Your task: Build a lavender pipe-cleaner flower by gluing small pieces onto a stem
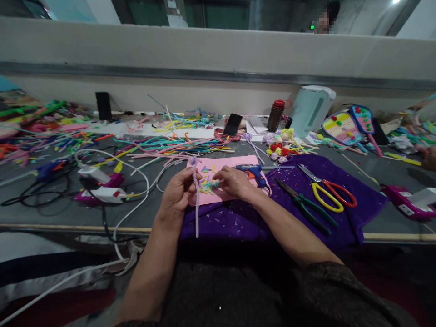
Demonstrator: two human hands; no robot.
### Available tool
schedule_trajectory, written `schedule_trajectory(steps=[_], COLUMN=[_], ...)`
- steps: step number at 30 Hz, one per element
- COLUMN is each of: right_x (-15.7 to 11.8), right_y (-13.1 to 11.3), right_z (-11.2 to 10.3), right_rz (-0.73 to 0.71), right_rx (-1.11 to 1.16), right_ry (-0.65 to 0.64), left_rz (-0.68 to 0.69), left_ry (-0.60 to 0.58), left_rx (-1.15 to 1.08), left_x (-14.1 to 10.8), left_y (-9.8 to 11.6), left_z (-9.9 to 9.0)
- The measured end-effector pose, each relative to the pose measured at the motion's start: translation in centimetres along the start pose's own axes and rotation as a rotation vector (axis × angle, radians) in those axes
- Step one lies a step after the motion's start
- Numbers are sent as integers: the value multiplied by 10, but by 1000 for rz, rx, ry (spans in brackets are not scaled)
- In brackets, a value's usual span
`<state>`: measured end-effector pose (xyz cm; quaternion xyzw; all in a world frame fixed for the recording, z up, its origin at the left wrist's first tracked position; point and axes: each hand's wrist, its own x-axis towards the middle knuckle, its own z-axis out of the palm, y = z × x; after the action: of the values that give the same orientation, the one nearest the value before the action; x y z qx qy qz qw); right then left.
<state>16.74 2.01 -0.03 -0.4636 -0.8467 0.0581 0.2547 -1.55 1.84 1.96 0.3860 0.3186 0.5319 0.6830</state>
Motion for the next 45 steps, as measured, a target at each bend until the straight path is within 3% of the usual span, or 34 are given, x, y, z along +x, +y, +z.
schedule_trajectory(steps=[2,7,10,13,21,26,34,42,45], right_x=[1,0,-2,0,16,18,18,15,15], right_y=[-5,6,13,10,-16,-14,-1,10,9], right_z=[3,-5,-10,-7,21,27,8,11,9], right_rz=[-28,156,184,202,196,225,189,243,267], right_rx=[-128,-320,-311,-265,-217,-169,157,704,741], right_ry=[-55,-75,-15,-45,-88,-83,-12,103,118], left_rz=[0,15,19,18,22,18,16,-30,-46], left_ry=[2,29,33,33,5,-6,-6,-43,-63], left_rx=[2,11,19,27,36,33,69,83,111], left_x=[0,0,-1,-1,0,1,1,1,1], left_y=[0,0,0,0,-1,-2,-5,-7,-8], left_z=[0,1,1,0,-1,-1,-1,0,1])
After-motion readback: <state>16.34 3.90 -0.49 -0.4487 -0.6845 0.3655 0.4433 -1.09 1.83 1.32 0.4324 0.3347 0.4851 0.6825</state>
